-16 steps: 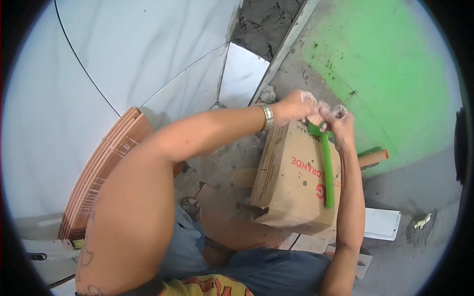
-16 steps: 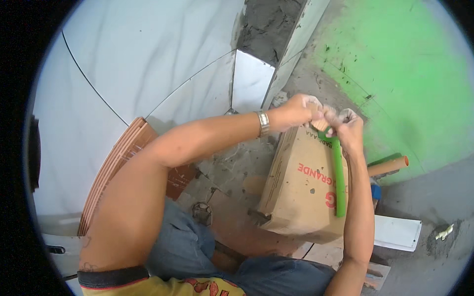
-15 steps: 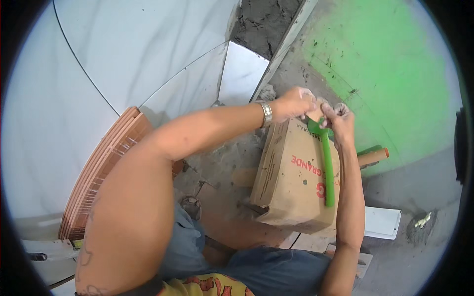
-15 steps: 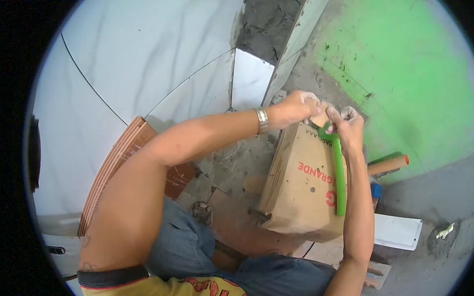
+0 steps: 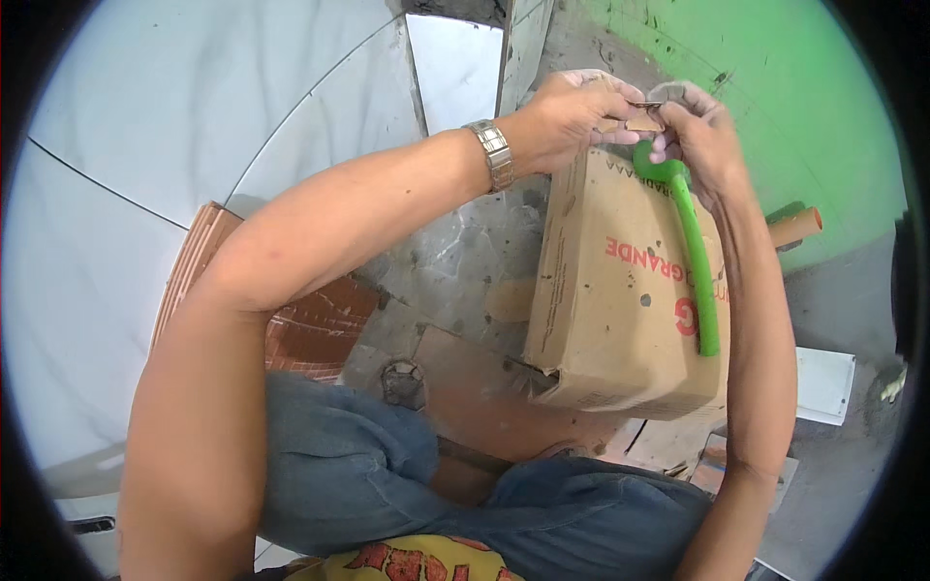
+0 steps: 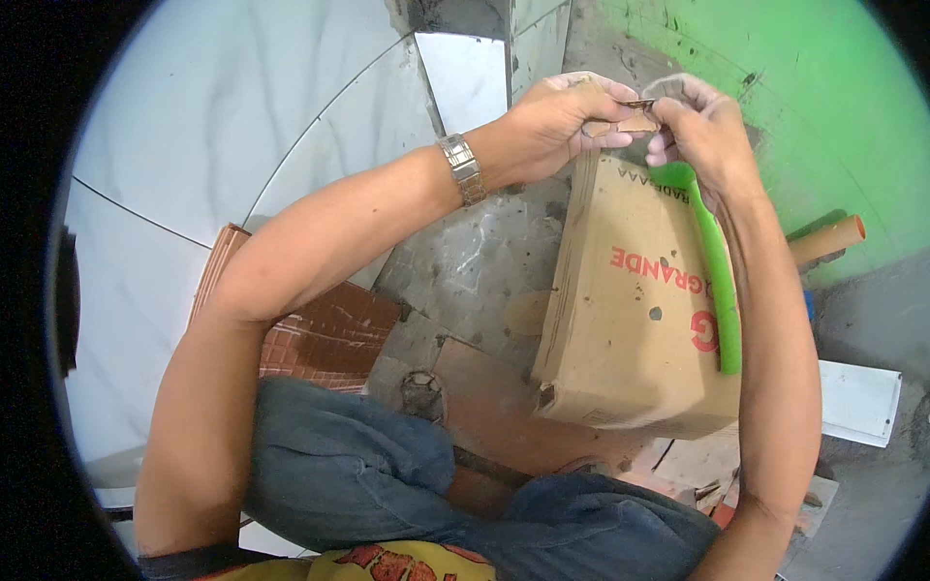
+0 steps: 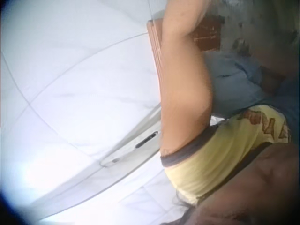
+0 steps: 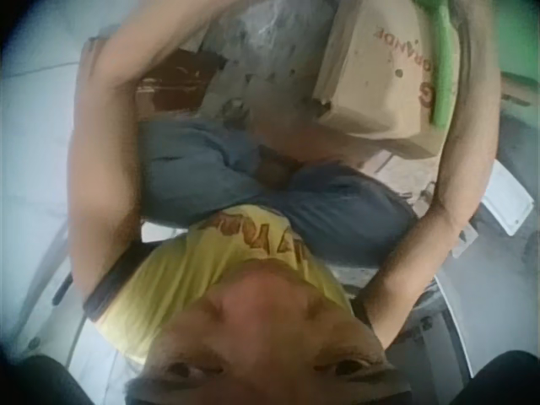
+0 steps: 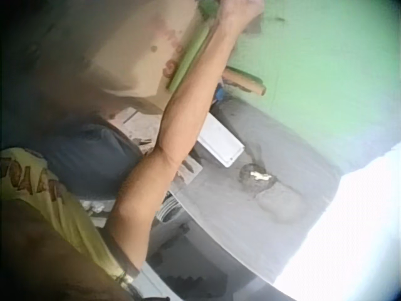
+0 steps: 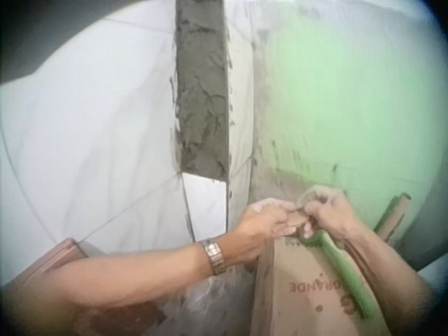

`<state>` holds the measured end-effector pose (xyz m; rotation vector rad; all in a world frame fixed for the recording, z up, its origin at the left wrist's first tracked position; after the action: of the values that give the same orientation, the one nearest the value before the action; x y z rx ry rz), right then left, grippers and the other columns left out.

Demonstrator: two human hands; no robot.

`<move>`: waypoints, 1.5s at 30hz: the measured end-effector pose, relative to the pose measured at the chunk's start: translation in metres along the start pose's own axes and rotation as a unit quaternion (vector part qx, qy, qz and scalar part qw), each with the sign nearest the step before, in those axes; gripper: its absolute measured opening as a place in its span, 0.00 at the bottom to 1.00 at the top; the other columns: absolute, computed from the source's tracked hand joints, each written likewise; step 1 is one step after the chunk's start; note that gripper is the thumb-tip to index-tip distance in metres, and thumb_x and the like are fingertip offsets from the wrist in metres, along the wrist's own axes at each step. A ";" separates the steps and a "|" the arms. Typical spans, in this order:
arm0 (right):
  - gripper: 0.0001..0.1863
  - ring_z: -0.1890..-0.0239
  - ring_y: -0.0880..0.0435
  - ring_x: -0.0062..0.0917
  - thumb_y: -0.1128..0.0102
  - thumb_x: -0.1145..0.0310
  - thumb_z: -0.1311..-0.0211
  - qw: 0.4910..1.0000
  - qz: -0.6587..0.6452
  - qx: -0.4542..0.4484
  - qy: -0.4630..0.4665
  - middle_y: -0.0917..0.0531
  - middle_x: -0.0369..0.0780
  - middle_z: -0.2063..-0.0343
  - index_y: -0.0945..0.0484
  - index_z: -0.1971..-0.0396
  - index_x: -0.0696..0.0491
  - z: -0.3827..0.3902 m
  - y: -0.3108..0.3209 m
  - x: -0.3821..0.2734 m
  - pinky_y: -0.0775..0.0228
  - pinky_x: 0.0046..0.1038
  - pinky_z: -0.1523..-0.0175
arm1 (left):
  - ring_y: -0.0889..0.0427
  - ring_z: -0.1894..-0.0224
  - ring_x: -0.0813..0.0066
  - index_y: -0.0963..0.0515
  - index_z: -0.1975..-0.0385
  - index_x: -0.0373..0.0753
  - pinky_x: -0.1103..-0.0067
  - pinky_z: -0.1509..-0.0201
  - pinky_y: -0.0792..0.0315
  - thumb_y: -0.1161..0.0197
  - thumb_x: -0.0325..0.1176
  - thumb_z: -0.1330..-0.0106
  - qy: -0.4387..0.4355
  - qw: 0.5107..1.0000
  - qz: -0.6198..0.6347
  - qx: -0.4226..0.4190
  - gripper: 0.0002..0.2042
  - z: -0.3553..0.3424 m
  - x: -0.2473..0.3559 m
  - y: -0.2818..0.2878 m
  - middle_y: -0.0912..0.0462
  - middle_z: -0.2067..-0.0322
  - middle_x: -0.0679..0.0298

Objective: The person applies mortar to the back of a tile with a trowel and then presses it onto a wall. They use a rubber mallet to tap the tile into position and check the alignment with a spirit level.

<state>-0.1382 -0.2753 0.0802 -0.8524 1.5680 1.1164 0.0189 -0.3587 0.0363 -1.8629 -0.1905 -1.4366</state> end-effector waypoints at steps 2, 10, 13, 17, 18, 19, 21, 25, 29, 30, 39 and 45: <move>0.09 0.74 0.19 0.17 0.45 0.75 0.37 0.999 0.036 -0.010 0.000 0.16 0.38 0.70 0.18 0.61 0.60 0.001 0.001 -0.001 0.21 0.21 0.70 | 0.18 0.48 0.70 0.25 0.50 0.31 0.76 0.47 0.18 0.36 0.28 0.30 0.007 1.000 0.000 -0.009 0.13 0.002 -0.004 0.004 0.21 0.52 0.57; 0.12 0.68 0.16 0.21 0.43 0.73 0.34 0.999 -0.008 -0.020 -0.023 0.15 0.41 0.65 0.18 0.55 0.63 0.008 -0.001 0.004 0.19 0.22 0.65 | 0.21 0.44 0.73 0.27 0.46 0.29 0.78 0.40 0.21 0.32 0.32 0.31 0.023 0.998 -0.063 0.009 0.19 0.008 -0.006 0.004 0.23 0.47 0.58; 0.15 0.66 0.16 0.22 0.41 0.71 0.32 0.998 -0.039 -0.025 -0.032 0.15 0.43 0.62 0.19 0.53 0.66 0.005 0.006 0.009 0.18 0.23 0.63 | 0.20 0.46 0.75 0.27 0.46 0.30 0.80 0.41 0.20 0.31 0.31 0.31 0.023 0.997 -0.073 0.021 0.19 0.002 -0.005 0.003 0.22 0.49 0.59; 0.16 0.62 0.16 0.22 0.38 0.69 0.31 0.998 -0.011 -0.050 -0.021 0.16 0.40 0.57 0.20 0.50 0.65 -0.002 0.007 0.012 0.18 0.23 0.57 | 0.18 0.50 0.76 0.26 0.45 0.30 0.82 0.44 0.19 0.31 0.31 0.31 0.001 0.996 -0.083 0.016 0.19 0.000 -0.002 0.009 0.20 0.52 0.61; 0.19 0.61 0.14 0.23 0.37 0.70 0.32 0.998 0.000 -0.062 -0.011 0.14 0.42 0.57 0.21 0.47 0.67 -0.001 0.006 0.010 0.18 0.23 0.57 | 0.17 0.52 0.77 0.26 0.46 0.30 0.83 0.46 0.18 0.31 0.32 0.31 0.000 0.995 -0.089 0.038 0.18 0.001 -0.002 0.009 0.19 0.53 0.62; 0.19 0.61 0.14 0.23 0.37 0.70 0.32 0.998 0.004 -0.056 -0.010 0.14 0.42 0.57 0.21 0.47 0.67 -0.001 0.007 0.009 0.18 0.23 0.57 | 0.16 0.54 0.77 0.25 0.47 0.31 0.83 0.47 0.18 0.31 0.32 0.31 -0.003 0.993 -0.098 0.059 0.18 0.000 0.000 0.007 0.18 0.54 0.63; 0.21 0.66 0.13 0.23 0.35 0.69 0.34 0.997 0.050 -0.044 0.034 0.12 0.45 0.61 0.20 0.47 0.69 -0.002 0.008 0.011 0.19 0.22 0.60 | 0.16 0.55 0.79 0.23 0.50 0.32 0.83 0.49 0.17 0.31 0.33 0.31 -0.008 0.994 -0.097 0.048 0.15 -0.003 0.000 0.002 0.17 0.55 0.63; 0.18 0.66 0.12 0.22 0.36 0.71 0.34 0.994 0.092 -0.045 0.029 0.12 0.45 0.63 0.19 0.50 0.69 -0.007 0.004 0.012 0.19 0.22 0.60 | 0.16 0.57 0.80 0.22 0.54 0.33 0.84 0.52 0.18 0.30 0.35 0.31 -0.004 0.990 -0.123 0.066 0.14 -0.007 -0.001 0.005 0.17 0.58 0.64; 0.17 0.65 0.12 0.24 0.37 0.74 0.35 0.999 0.042 -0.021 0.009 0.12 0.46 0.62 0.19 0.50 0.68 -0.002 0.000 0.009 0.18 0.23 0.60 | 0.15 0.59 0.80 0.22 0.51 0.32 0.85 0.53 0.19 0.30 0.35 0.31 -0.020 0.985 -0.163 0.058 0.16 -0.006 0.004 0.004 0.16 0.57 0.63; 0.18 0.65 0.12 0.24 0.37 0.74 0.35 1.000 0.017 -0.019 0.001 0.13 0.46 0.60 0.20 0.48 0.68 -0.001 0.001 0.008 0.18 0.23 0.60 | 0.15 0.59 0.80 0.22 0.51 0.32 0.85 0.53 0.19 0.30 0.35 0.31 -0.023 0.985 -0.164 0.056 0.16 -0.006 0.004 0.002 0.16 0.57 0.63; 0.17 0.63 0.12 0.24 0.37 0.76 0.35 0.999 -0.038 -0.034 0.005 0.13 0.47 0.60 0.21 0.49 0.68 -0.004 0.007 0.009 0.17 0.24 0.58 | 0.16 0.55 0.80 0.24 0.45 0.28 0.84 0.52 0.19 0.28 0.32 0.33 -0.059 0.981 -0.185 0.011 0.21 -0.012 0.011 0.001 0.15 0.53 0.59; 0.13 0.64 0.12 0.25 0.38 0.80 0.38 0.997 -0.078 -0.019 0.009 0.12 0.47 0.61 0.19 0.54 0.67 -0.009 0.005 0.015 0.17 0.23 0.58 | 0.16 0.59 0.79 0.22 0.49 0.29 0.83 0.53 0.20 0.29 0.30 0.33 -0.054 0.984 -0.169 0.024 0.17 -0.016 0.006 0.002 0.15 0.56 0.61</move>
<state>-0.1497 -0.2821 0.0678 -0.9951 1.4719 1.0322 0.0101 -0.3721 0.0415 -1.9351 -0.6162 -1.5364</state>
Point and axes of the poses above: each hand's wrist, its own z-axis away from the middle knuckle, its own y-axis out of the back of the hand, x = y × z, the point moved 2 cm from there along -z, towards the middle knuckle
